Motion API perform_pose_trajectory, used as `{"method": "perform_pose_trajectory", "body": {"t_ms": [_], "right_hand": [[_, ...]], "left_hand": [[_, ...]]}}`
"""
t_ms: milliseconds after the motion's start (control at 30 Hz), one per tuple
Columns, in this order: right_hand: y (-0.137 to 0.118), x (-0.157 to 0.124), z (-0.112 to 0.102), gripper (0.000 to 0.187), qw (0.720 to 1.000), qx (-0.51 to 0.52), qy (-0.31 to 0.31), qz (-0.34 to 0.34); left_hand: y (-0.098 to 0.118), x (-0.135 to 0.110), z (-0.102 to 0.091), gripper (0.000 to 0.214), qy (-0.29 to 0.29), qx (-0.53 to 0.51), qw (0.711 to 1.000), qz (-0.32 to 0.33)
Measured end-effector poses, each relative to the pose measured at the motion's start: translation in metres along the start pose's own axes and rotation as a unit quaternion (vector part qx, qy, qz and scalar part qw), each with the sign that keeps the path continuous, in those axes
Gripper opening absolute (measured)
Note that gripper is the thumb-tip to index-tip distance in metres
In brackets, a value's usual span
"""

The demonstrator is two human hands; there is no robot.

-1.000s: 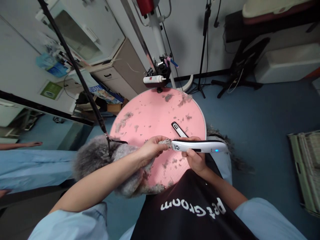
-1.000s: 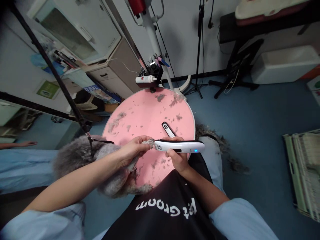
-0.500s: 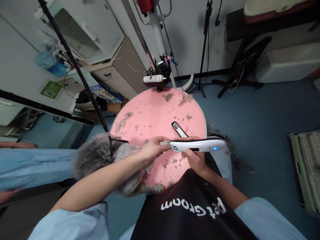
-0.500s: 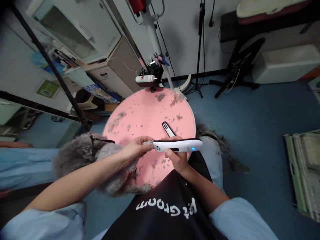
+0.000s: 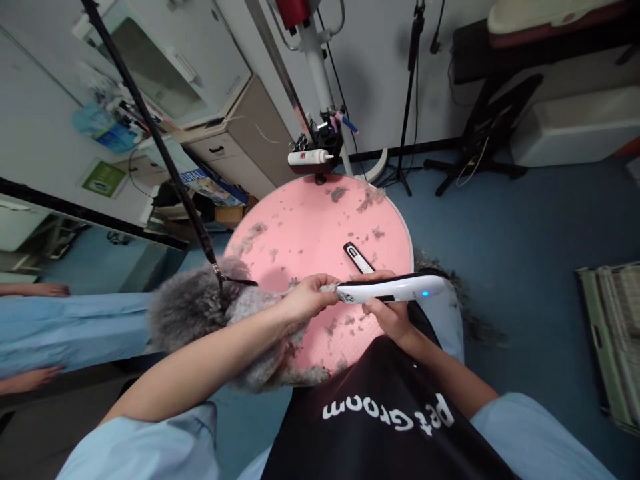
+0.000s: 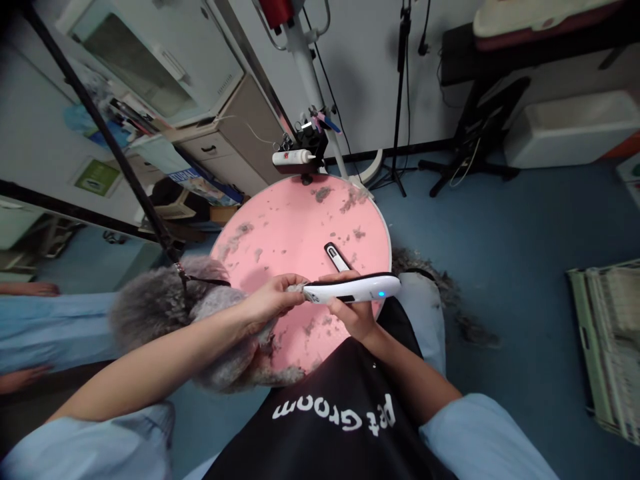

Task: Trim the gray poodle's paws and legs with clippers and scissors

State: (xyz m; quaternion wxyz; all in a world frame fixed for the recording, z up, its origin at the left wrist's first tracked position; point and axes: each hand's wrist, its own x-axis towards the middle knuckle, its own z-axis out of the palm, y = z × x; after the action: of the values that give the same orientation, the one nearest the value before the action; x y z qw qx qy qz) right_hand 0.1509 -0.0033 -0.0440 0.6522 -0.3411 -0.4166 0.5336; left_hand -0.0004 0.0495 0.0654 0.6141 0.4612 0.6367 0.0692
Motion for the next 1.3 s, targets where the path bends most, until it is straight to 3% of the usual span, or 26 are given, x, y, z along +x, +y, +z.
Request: {"method": "perform_pose_trajectory", "body": {"t_ms": [133,200,267,333,400,467,533,700,867,1067,1167,1300], "right_hand": [[-0.009,0.034,-0.010,0.031,0.986,-0.043,-0.164,-0.001],[-0.010,0.053,-0.014,0.039,0.961,0.004,-0.269,0.058],[-0.008,0.064,-0.018,0.041,0.940,0.036,-0.322,0.110],[-0.006,0.064,-0.020,0.037,0.951,0.050,-0.279,0.126],[-0.005,0.056,-0.021,0.036,0.970,0.075,-0.183,0.139],[-0.003,0.043,-0.021,0.041,0.969,0.113,-0.116,0.184],[-0.001,0.030,-0.018,0.042,0.959,0.146,-0.086,0.227],[0.003,0.013,0.000,0.031,0.961,0.182,0.039,0.203],[0.002,0.003,0.011,0.026,0.973,0.130,0.037,0.189],[0.000,-0.014,0.020,0.035,0.997,-0.059,0.023,0.041],[0.001,-0.023,0.029,0.040,0.997,-0.071,0.025,-0.029],[0.005,-0.033,0.037,0.039,0.997,-0.063,0.003,-0.037]], "left_hand": [[-0.006,0.001,0.000,0.028,-0.005,0.050,0.998,0.048],[-0.008,0.001,0.000,0.028,-0.019,0.056,0.997,0.056],[-0.008,0.000,0.000,0.022,-0.019,0.033,0.998,0.043],[-0.008,-0.001,-0.001,0.019,-0.001,0.010,1.000,0.028],[-0.009,-0.002,-0.003,0.020,0.015,0.011,0.999,0.030],[-0.010,-0.003,-0.004,0.022,0.025,0.026,0.998,0.047],[-0.012,-0.002,-0.004,0.022,0.032,0.040,0.996,0.068],[-0.017,0.003,-0.003,0.022,0.042,0.056,0.991,0.116],[-0.020,0.005,-0.003,0.018,0.044,0.067,0.987,0.139],[-0.022,0.003,-0.003,0.019,0.062,0.057,0.989,0.119],[-0.023,0.004,-0.002,0.019,0.067,0.032,0.992,0.099],[-0.023,0.006,0.000,0.018,0.061,-0.014,0.996,0.069]]}}
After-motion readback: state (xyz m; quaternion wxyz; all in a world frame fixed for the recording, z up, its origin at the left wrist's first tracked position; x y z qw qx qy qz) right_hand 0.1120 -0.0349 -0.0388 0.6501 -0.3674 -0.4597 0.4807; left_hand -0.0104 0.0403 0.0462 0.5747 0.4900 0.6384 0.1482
